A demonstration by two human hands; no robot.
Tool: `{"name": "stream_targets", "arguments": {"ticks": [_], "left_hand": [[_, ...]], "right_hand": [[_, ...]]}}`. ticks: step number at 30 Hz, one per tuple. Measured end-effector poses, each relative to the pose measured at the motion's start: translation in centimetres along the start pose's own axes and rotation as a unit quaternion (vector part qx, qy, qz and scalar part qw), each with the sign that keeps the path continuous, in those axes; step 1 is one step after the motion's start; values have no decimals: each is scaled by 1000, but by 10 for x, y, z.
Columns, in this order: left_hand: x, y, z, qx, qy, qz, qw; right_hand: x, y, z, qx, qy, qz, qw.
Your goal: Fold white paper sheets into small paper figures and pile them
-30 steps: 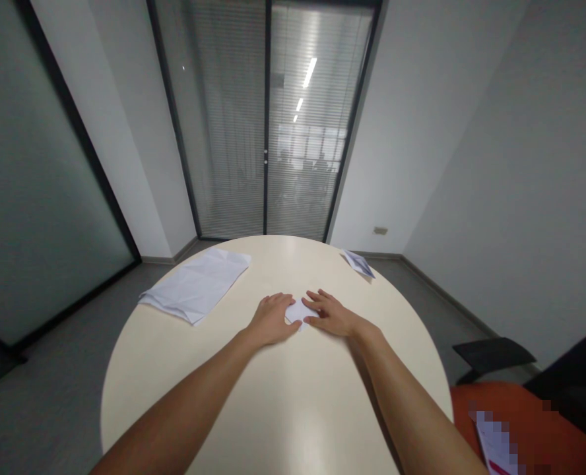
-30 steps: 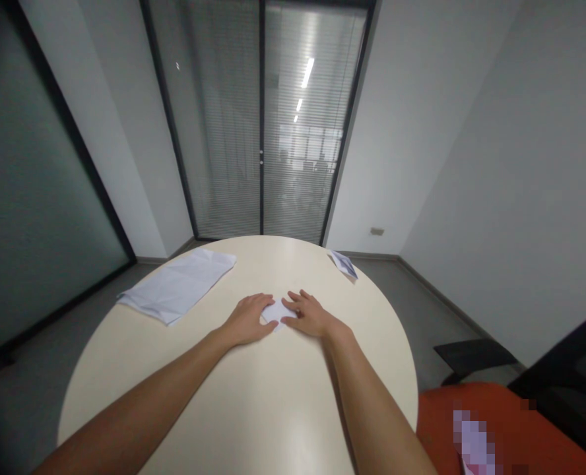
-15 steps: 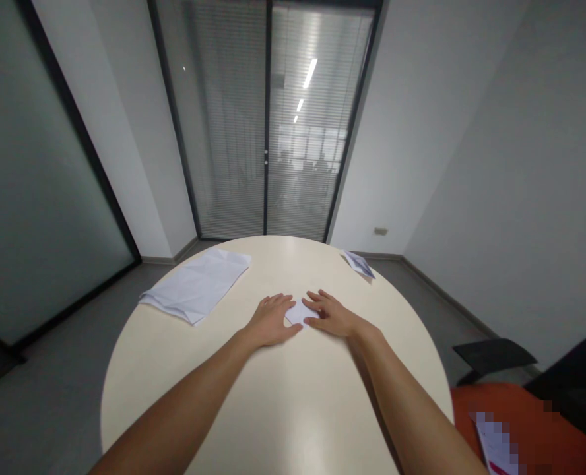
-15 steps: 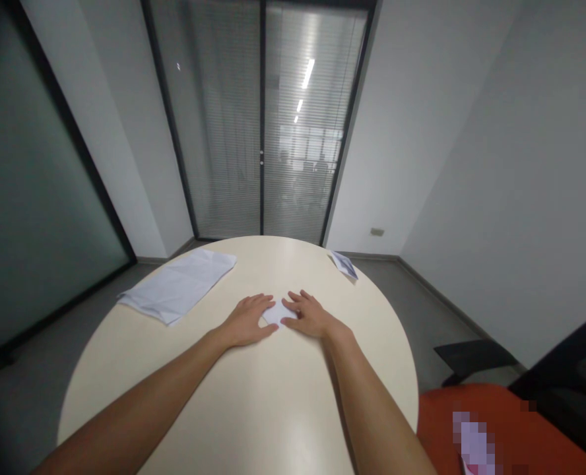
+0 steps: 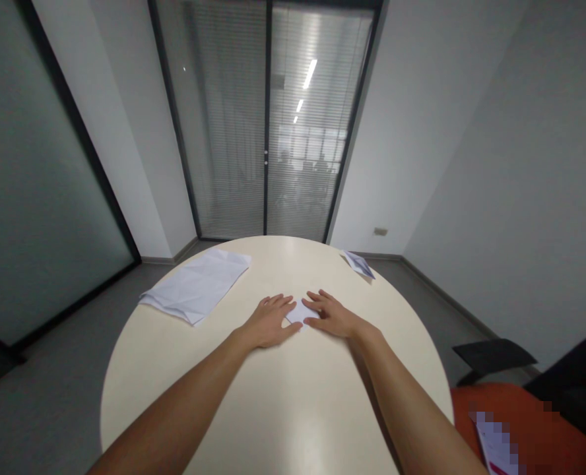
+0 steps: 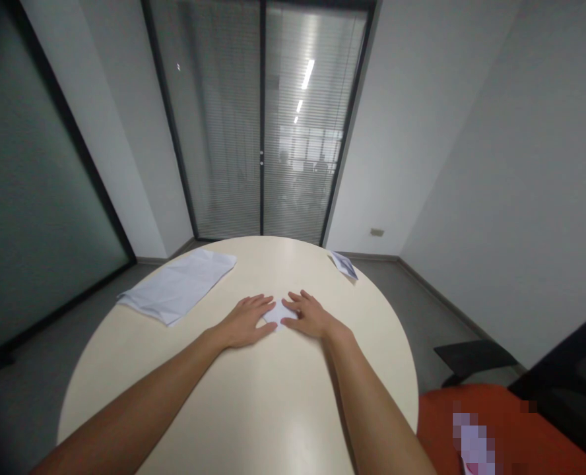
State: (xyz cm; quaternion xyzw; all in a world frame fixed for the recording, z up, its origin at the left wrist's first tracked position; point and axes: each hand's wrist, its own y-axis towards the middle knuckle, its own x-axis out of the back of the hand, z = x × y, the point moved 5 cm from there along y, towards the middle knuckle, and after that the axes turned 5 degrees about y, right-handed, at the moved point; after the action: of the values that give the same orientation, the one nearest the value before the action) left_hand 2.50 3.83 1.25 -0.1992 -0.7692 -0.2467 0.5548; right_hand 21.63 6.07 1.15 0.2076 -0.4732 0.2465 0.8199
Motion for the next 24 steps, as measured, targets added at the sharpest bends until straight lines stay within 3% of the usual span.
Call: {"name": "stream_targets", "arguments": {"ticks": [9, 18, 24], "left_hand": [[-1, 2, 10, -18, 2, -13, 1000], [9, 6, 15, -38, -51, -72, 995], [6, 7, 18, -29, -78, -97, 992]], "right_hand": [[4, -2, -6, 12, 6, 19, 1000], [7, -3, -8, 29, 42, -25, 998], [0, -1, -7, -25, -8, -39, 999]]}}
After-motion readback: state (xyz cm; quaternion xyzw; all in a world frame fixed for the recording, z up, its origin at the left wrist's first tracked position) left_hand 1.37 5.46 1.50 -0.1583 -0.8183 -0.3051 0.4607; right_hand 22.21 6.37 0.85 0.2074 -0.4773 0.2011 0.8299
